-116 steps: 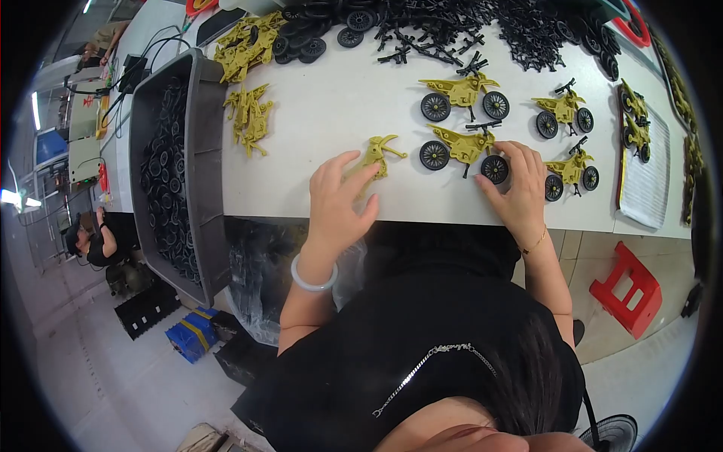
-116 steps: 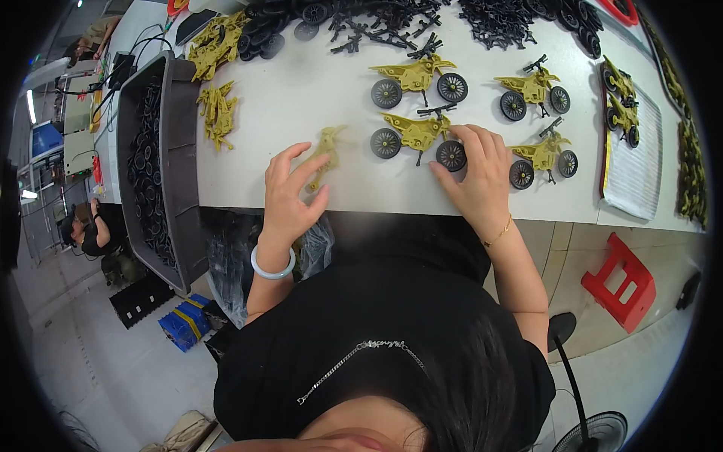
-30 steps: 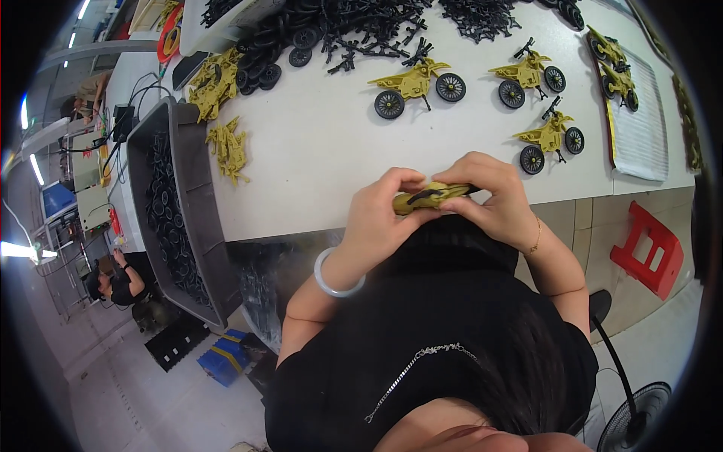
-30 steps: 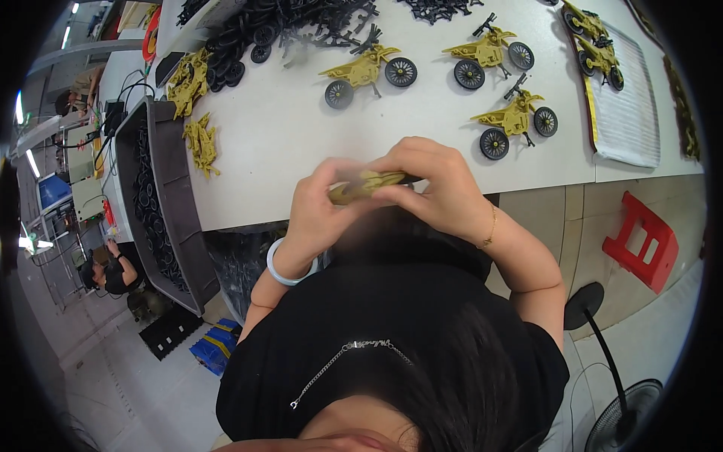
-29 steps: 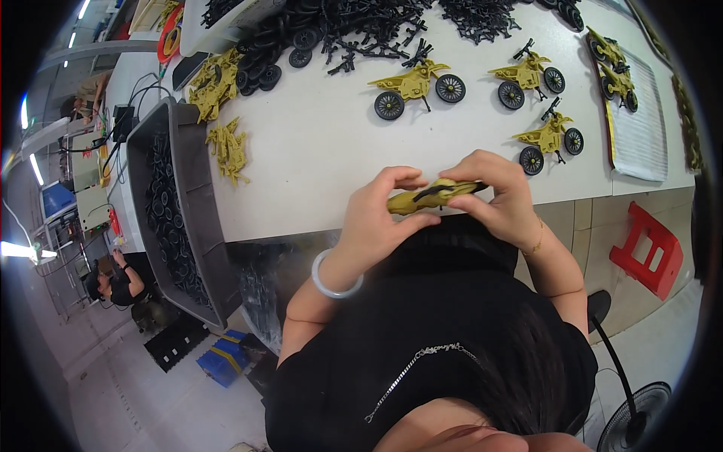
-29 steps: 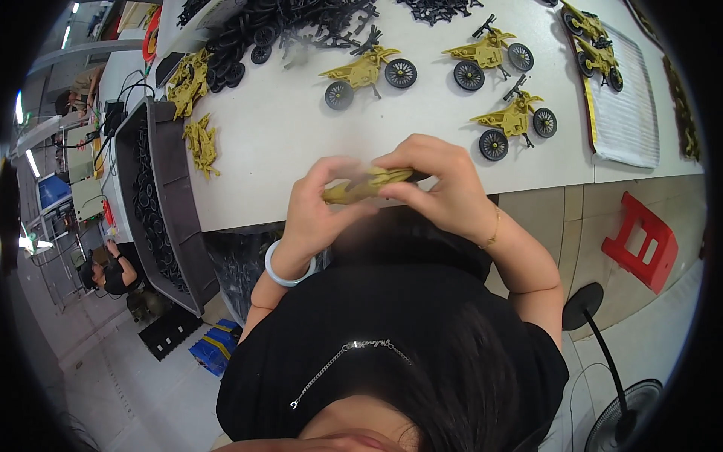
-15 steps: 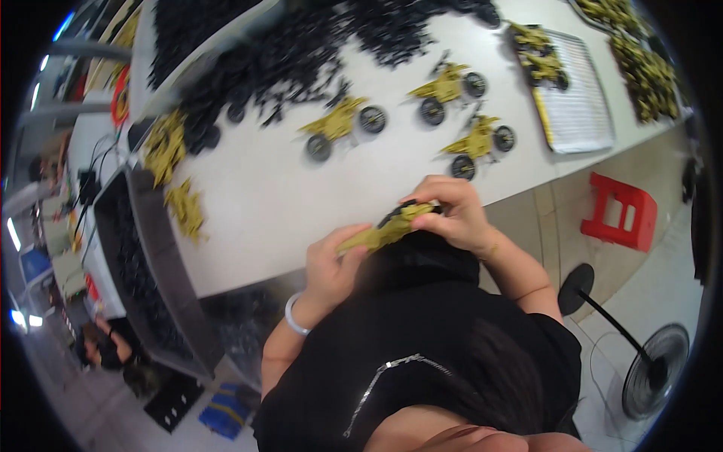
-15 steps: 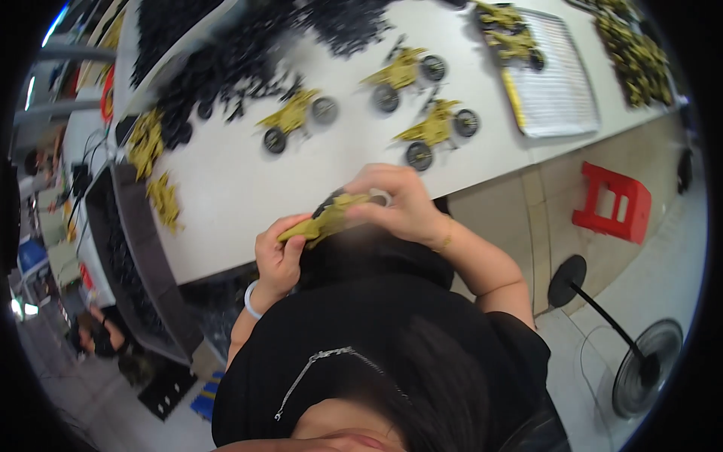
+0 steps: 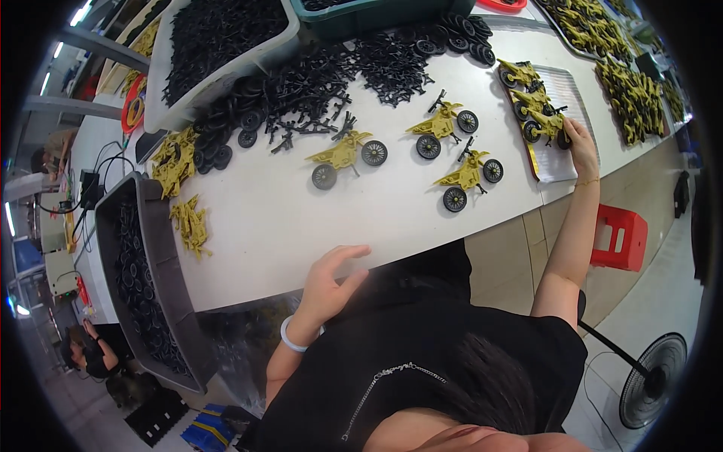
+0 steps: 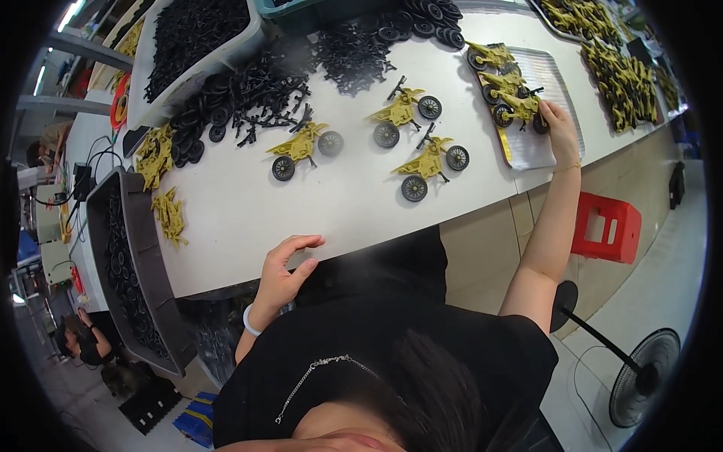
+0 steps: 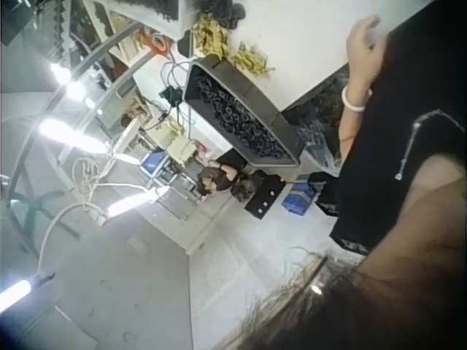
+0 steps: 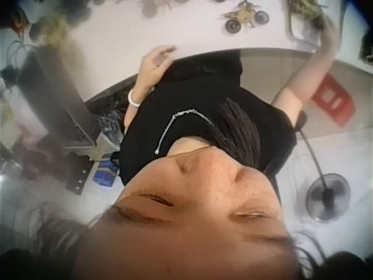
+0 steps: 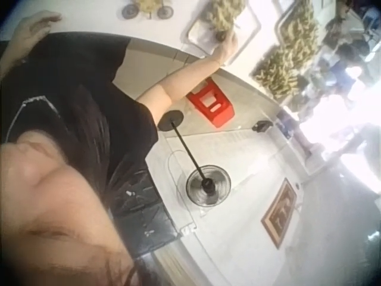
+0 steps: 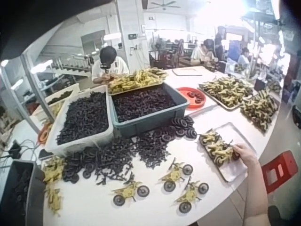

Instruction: The person assembles plastic toy motorcycles by hand, attaching wheels and plastic body parts to form complete motorcycles.

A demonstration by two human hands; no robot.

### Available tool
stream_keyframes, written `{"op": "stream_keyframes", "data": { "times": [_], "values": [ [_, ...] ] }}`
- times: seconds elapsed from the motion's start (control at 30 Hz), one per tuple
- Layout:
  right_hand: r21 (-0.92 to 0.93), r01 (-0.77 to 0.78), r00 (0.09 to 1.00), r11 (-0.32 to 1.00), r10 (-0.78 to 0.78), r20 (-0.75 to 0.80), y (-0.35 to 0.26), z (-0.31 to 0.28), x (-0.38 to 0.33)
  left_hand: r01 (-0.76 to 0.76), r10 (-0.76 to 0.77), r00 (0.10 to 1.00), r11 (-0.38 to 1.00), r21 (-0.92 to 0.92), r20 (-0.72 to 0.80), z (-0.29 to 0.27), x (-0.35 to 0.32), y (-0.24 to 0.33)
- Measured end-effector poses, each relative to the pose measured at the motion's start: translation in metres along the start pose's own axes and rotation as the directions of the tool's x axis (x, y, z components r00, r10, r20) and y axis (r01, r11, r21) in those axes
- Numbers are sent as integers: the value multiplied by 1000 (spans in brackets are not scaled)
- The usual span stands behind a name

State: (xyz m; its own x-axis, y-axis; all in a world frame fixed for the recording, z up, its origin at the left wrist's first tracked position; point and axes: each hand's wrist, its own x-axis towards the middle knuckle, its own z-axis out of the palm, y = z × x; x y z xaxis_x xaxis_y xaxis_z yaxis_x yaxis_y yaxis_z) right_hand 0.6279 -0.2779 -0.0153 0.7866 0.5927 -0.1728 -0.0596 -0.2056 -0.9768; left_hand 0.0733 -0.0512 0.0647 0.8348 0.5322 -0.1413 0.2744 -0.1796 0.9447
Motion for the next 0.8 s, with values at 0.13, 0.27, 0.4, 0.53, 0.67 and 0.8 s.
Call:
{"op": "stream_keyframes", "data": {
  "times": [0.13, 0.27, 0.4, 0.53, 0.67, 0.8],
  "values": [
    [-244, -9, 1000, 970, 13, 17, -16, 8, 9, 27, -27, 1000, 1000, -11, -13, 2, -3, 2],
    [-381, -28, 994, 924, -16, -111, -39, 21, 9, 17, -17, 1000, 999, 39, 4, 0, -1, 3],
    [-515, -69, 998, 855, 60, -34, -51, 42, 30, 3, -3, 1000, 999, 41, 9, 2, 1, 2],
    [-384, -9, 995, 923, 46, 89, -35, 35, 47, -2, 2, 1000, 999, 38, 11, 4, 1, 1],
    [-149, 23, 997, 989, -11, 80, -25, 37, 34, 27, -28, 1000, 998, 47, 3, 4, -1, -3],
    [-20, 16, 998, 1000, -15, 62, -29, 42, 36, 30, -31, 999, 998, 57, 9, 3, -1, -2]
  ]
}}
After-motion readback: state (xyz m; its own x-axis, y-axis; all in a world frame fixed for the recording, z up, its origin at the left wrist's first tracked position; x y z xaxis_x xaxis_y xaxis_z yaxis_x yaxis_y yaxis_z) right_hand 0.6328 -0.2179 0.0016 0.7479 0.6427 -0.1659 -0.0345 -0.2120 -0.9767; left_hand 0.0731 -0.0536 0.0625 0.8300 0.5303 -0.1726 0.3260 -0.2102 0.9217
